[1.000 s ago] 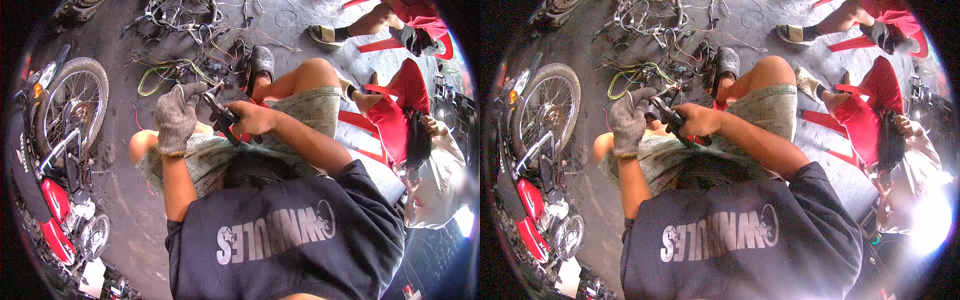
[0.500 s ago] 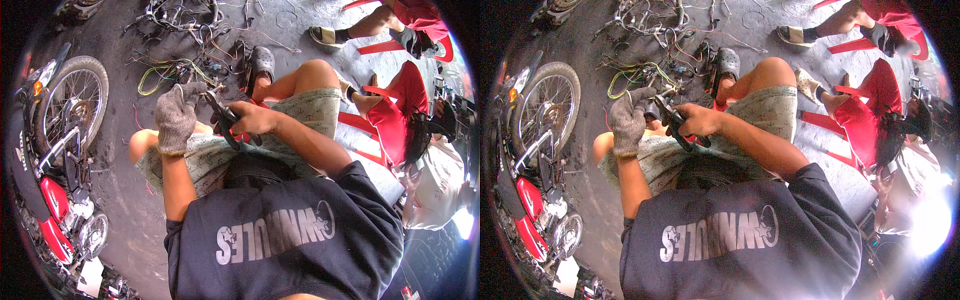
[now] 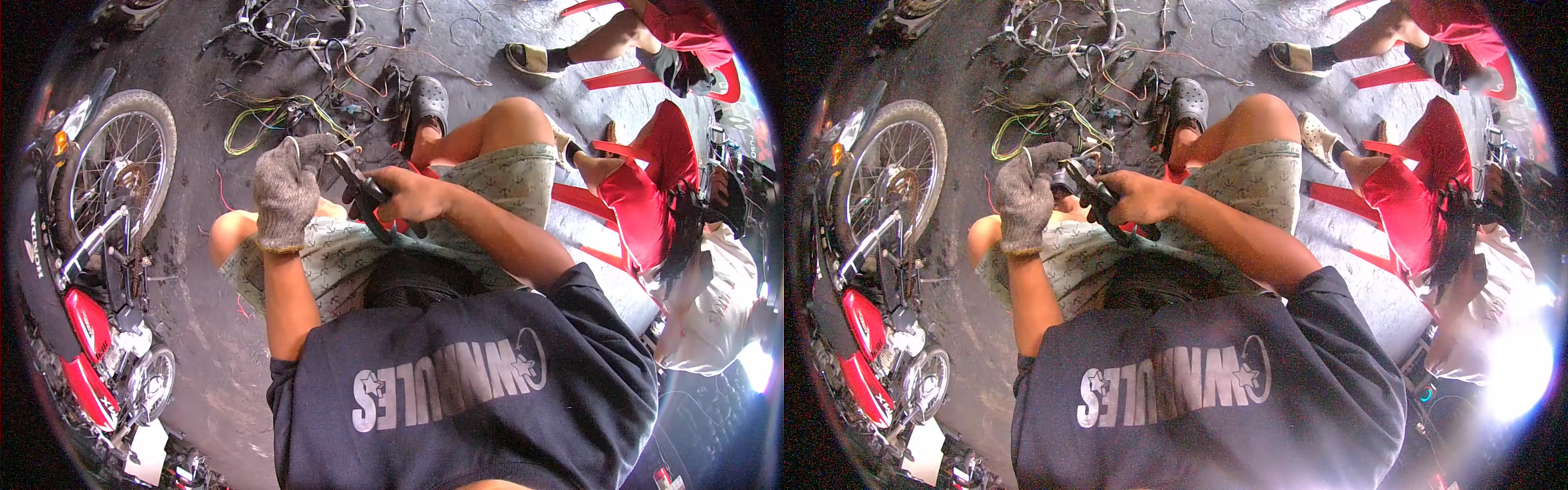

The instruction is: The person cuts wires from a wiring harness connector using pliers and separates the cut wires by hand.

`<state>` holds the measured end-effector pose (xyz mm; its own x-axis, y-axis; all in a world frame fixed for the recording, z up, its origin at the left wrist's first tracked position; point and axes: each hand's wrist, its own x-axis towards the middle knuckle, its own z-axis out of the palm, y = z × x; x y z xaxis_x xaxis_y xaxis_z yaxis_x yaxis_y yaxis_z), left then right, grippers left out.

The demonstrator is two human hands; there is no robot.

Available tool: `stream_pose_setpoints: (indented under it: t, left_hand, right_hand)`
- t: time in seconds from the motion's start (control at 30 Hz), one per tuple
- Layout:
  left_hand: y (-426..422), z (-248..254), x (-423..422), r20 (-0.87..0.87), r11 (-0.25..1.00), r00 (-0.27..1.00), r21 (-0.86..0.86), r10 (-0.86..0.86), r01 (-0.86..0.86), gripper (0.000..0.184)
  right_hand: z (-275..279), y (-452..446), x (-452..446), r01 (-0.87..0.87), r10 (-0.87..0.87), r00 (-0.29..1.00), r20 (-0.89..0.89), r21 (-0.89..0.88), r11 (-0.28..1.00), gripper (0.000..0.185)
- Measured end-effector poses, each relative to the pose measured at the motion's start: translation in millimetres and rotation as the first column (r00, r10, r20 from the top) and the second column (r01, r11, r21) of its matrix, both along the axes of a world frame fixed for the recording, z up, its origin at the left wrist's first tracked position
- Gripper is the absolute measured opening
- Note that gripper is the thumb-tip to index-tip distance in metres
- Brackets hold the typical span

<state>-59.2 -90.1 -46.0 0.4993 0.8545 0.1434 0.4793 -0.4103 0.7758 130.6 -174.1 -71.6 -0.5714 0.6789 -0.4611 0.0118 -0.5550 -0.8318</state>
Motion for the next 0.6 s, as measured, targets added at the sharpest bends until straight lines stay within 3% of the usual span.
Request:
stream_pose_setpoints:
  t: [0.2,0.3,0.37,0.4,0.5,0.57,0.6]
  left_hand:
    - [0,-5,-4,0.034,0.999,0.999,-0.049,-0.004,0.006,0.026]
    - [1,-9,-7,-0.011,1.0,1.0,0.004,-0.022,0.022,0.029]
    - [1,-12,-10,-0.177,0.994,0.984,0.113,0.014,0.006,0.03]
    - [1,-13,-10,-0.177,0.994,0.984,0.113,0.014,0.006,0.03]
    - [0,-2,-2,-0.047,0.996,0.998,0.071,-0.045,0.049,0.027]
    - [-4,1,1,0.128,0.977,0.989,-0.211,0.069,-0.041,0.023]
    - [-4,2,1,0.128,0.977,0.989,-0.211,0.069,-0.041,0.023]
  right_hand:
    - [-2,-1,0,-0.013,0.013,1.0,-0.007,0.0,1.0,0.046]
    - [-2,-4,-1,0.002,-0.001,1.0,0.019,-0.047,0.999,0.045]
    - [0,-4,-2,0.029,-0.029,1.0,0.003,-0.093,0.995,0.046]
    - [3,-3,-2,0.002,0.002,0.999,0.039,-0.086,0.996,0.042]
    - [-8,-5,-3,-0.014,0.019,0.997,0.072,-0.066,0.998,0.034]
    - [-9,-5,-5,-0.001,0.005,0.998,0.067,-0.053,0.999,0.029]
    - [-8,-5,-5,0.023,-0.021,0.998,0.053,-0.046,0.999,0.026]
